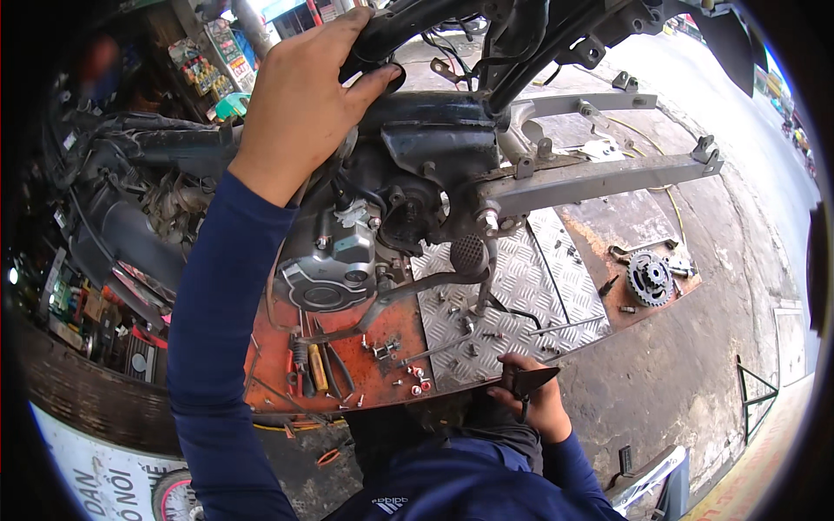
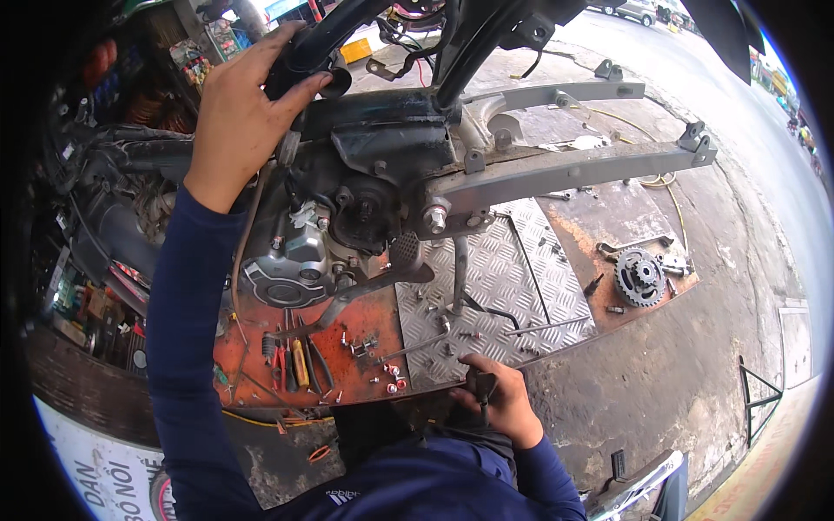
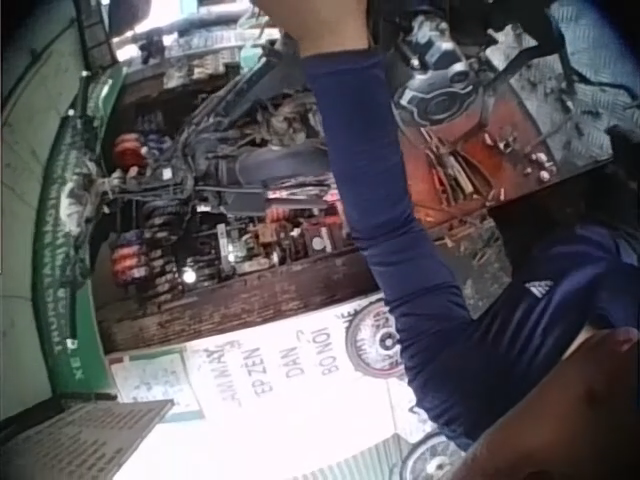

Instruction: Replacing or adjusting internal components of a motorcycle chassis and engine area.

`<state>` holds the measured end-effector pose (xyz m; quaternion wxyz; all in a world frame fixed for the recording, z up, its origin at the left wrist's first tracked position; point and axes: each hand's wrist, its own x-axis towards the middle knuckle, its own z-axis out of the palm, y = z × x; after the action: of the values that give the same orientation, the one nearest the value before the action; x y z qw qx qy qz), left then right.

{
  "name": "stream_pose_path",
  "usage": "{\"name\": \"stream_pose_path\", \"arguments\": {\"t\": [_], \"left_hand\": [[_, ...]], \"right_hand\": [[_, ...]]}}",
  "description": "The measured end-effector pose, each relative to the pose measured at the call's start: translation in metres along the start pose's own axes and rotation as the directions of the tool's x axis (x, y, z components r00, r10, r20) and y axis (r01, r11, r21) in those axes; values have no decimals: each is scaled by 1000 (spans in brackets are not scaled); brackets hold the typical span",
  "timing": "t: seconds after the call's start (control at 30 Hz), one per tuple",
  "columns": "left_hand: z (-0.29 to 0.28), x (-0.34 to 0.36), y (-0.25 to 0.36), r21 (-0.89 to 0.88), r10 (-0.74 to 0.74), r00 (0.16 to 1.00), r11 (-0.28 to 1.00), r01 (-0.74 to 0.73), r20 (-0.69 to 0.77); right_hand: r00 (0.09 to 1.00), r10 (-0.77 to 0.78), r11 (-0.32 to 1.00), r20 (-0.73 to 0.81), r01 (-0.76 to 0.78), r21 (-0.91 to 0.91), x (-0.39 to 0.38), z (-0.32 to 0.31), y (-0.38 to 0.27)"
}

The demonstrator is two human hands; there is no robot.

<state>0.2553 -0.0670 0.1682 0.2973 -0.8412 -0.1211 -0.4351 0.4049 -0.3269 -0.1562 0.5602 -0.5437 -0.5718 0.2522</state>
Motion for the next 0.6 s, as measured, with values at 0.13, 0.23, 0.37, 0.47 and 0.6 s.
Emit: {"name": "stream_pose_path", "arguments": {"t": [0.13,0.23,0.37,0.47,0.6], "left_hand": [[-5,0,3,-87,-107,986,989,119,126],[-16,3,1,-150,-200,957,961,233,210],[-15,2,-8,-186,-179,952,956,228,247],[-13,4,-6,-457,-286,892,779,430,351],[-8,0,-9,-540,-300,902,724,428,311]], "right_hand": [[982,60,988,177,-83,127,18,-11,-23],[960,-88,995,267,73,66,28,-16,-19],[915,-29,994,402,69,-87,30,-15,-12],[911,-186,968,369,105,229,26,-7,-9],[870,-236,898,434,25,439,53,-35,-61]]}}
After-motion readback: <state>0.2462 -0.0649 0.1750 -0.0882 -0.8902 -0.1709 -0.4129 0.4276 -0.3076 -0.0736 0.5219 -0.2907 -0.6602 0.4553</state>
